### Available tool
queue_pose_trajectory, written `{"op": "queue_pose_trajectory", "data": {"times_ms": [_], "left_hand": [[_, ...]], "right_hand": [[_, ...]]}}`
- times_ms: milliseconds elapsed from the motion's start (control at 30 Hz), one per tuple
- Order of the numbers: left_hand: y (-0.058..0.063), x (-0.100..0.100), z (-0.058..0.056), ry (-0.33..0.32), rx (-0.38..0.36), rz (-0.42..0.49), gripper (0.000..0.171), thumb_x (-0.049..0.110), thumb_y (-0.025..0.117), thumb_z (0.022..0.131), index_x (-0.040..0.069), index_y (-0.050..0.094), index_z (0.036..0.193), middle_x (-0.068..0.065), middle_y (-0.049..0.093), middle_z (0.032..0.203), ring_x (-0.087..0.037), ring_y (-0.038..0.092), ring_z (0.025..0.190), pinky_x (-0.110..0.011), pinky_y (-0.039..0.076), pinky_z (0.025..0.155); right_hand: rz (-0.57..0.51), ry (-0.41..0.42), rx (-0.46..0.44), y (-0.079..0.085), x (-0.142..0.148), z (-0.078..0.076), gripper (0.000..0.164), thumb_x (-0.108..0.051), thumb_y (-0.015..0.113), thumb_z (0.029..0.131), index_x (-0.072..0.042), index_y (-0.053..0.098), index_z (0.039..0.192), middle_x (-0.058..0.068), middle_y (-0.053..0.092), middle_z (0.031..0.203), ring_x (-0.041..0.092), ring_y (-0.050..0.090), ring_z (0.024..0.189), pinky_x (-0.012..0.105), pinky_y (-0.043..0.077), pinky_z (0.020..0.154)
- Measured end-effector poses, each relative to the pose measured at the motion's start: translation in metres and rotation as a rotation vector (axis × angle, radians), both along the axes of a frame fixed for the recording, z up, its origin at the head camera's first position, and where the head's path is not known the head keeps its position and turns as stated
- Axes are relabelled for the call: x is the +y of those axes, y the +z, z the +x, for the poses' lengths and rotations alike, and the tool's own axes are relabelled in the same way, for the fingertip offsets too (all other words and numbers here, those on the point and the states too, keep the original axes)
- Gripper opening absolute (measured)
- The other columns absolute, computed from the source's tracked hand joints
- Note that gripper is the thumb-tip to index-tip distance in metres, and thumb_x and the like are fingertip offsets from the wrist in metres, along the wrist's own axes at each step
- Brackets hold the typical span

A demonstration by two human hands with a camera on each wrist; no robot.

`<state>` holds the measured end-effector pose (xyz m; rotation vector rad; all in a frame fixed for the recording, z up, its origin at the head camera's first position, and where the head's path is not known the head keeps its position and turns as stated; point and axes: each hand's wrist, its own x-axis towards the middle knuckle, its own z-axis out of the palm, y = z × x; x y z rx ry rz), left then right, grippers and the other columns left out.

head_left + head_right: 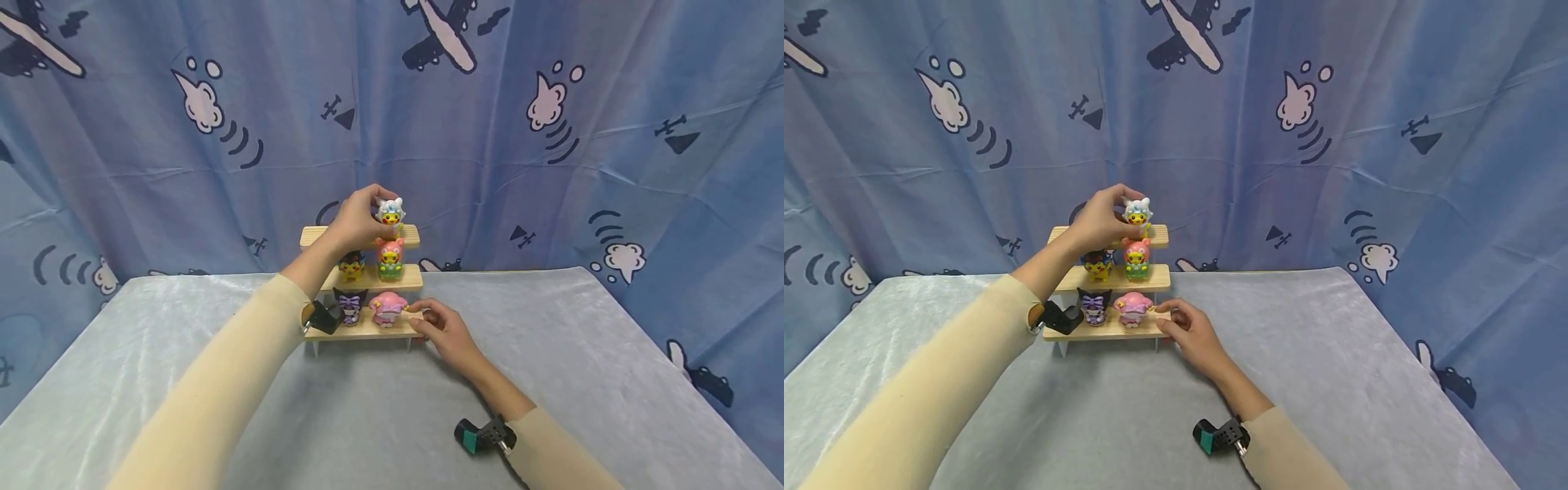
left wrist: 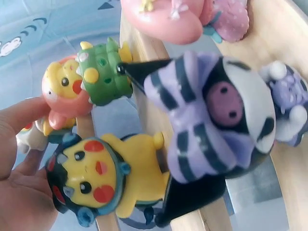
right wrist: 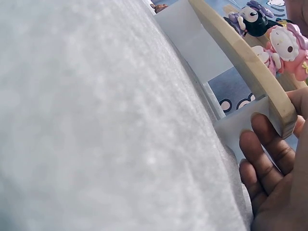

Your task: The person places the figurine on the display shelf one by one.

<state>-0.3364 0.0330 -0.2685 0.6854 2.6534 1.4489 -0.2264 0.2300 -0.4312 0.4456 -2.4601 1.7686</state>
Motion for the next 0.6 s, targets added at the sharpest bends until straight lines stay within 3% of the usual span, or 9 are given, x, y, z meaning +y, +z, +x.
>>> {"op": "queue_pose_trajectory", "data": {"times_ms": [600], "left_hand": [[-0.0027, 0.0, 0.0052, -0.01, 0.029, -0.017, 0.052, 0.011, 0.075, 0.091, 0.012, 0.055, 0.138, -0.011, 0.063, 0.127, -0.024, 0.064, 0.112, -0.038, 0.059, 0.089]], "right_hand": [[0.005, -0.015, -0.024, -0.0007, -0.0004, -0.0012, 0.026, -0.012, 0.06, 0.101, 0.002, 0.06, 0.122, 0.006, 0.064, 0.08, 0.008, 0.063, 0.075, 0.029, 0.061, 0.072]]}}
